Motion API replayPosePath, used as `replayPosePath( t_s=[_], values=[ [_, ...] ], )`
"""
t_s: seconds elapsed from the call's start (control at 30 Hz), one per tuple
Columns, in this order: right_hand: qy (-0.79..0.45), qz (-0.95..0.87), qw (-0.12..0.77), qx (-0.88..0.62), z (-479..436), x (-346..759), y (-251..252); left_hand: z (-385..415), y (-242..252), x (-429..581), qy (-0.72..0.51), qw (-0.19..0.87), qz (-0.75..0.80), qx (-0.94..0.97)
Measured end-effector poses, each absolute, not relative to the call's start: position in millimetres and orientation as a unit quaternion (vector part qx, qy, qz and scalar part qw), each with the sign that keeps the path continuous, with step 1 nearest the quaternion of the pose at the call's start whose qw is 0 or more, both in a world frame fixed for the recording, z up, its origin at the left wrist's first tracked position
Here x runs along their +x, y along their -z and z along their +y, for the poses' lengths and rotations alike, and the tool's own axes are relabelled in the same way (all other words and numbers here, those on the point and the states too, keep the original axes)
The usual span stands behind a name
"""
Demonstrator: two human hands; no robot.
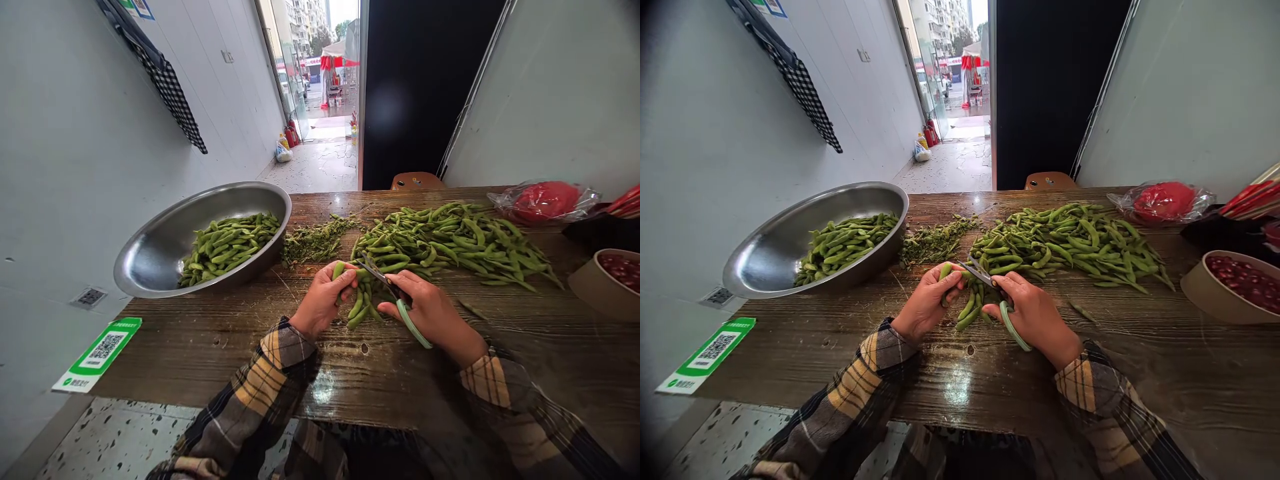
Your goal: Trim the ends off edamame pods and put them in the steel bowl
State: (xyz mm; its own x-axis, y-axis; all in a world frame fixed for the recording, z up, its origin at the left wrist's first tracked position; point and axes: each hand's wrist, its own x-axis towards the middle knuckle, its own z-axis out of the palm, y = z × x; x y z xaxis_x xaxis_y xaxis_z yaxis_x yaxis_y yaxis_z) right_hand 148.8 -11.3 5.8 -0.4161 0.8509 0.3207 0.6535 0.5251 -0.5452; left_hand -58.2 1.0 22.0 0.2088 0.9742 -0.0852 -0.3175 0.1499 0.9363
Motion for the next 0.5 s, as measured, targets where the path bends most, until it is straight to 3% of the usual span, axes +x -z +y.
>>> replayPosePath(
  t_s=[0.17,0.37,0.5],
  values=[
    [-0.169,-0.829,0.280,-0.454,-12,147,-8,5,-22,-61,-0.527,0.658,0.392,0.368],
    [-0.158,-0.801,0.343,-0.464,-7,149,-3,16,-26,-80,-0.577,0.640,0.414,0.293],
    [-0.157,-0.805,0.340,-0.461,-7,150,0,23,-22,-90,-0.561,0.568,0.469,0.377]
  ],
)
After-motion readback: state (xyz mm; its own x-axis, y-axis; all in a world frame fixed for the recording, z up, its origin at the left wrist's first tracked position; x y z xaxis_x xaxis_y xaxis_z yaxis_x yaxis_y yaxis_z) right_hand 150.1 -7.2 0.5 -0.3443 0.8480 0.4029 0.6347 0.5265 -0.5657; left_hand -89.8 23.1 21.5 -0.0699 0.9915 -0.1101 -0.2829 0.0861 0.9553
